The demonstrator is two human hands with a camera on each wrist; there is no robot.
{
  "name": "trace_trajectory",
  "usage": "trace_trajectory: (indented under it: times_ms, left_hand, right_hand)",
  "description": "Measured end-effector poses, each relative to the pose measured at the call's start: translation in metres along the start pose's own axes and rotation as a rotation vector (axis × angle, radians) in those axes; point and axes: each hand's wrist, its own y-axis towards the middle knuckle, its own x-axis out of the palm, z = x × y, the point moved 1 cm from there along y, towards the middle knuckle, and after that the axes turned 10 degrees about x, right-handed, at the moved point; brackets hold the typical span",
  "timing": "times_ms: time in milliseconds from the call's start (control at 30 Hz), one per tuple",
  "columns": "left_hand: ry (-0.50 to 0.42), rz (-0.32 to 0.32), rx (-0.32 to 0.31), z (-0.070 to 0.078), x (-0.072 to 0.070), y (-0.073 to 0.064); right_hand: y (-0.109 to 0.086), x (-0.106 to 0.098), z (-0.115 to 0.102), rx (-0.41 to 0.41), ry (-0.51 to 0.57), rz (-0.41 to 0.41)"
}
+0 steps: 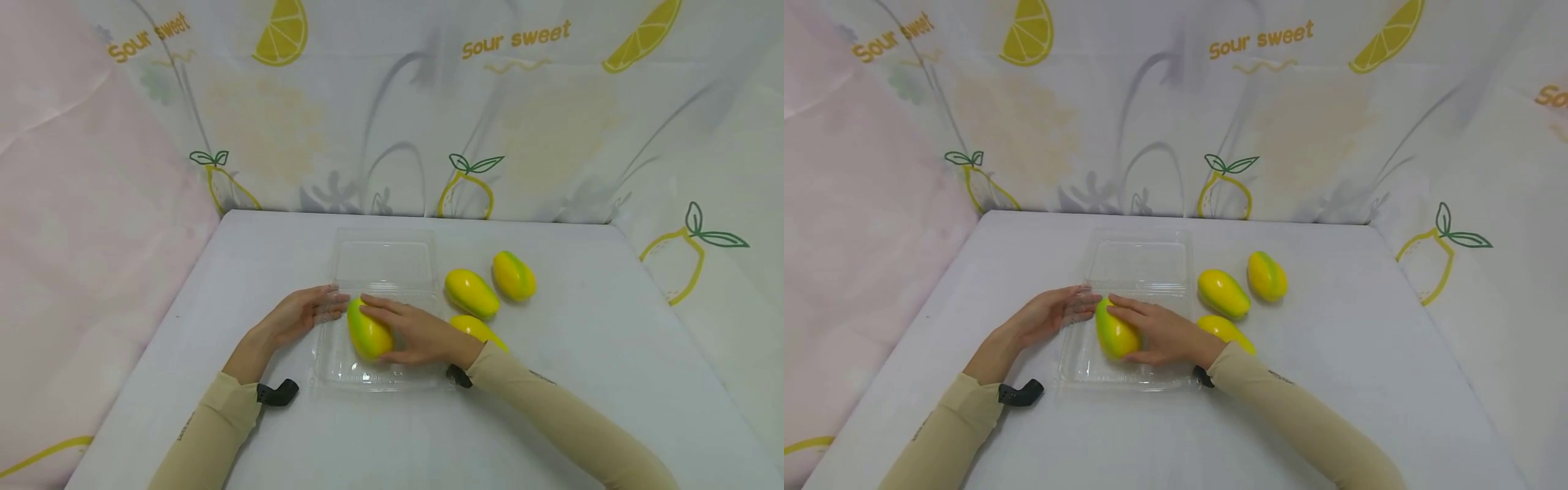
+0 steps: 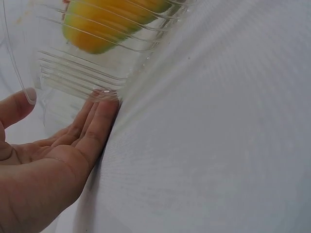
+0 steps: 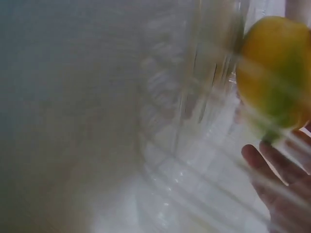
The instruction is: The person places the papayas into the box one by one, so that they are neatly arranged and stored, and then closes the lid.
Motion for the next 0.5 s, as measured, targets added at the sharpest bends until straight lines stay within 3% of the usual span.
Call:
trace_trajectory:
  times_ms: [500]
  left_hand:
    - [0.067, 0.014, 0.010, -0.001, 0.001, 0.000]
  right_hand:
    - [0.013, 0.013, -0.003, 0.154, 0.060, -0.088]
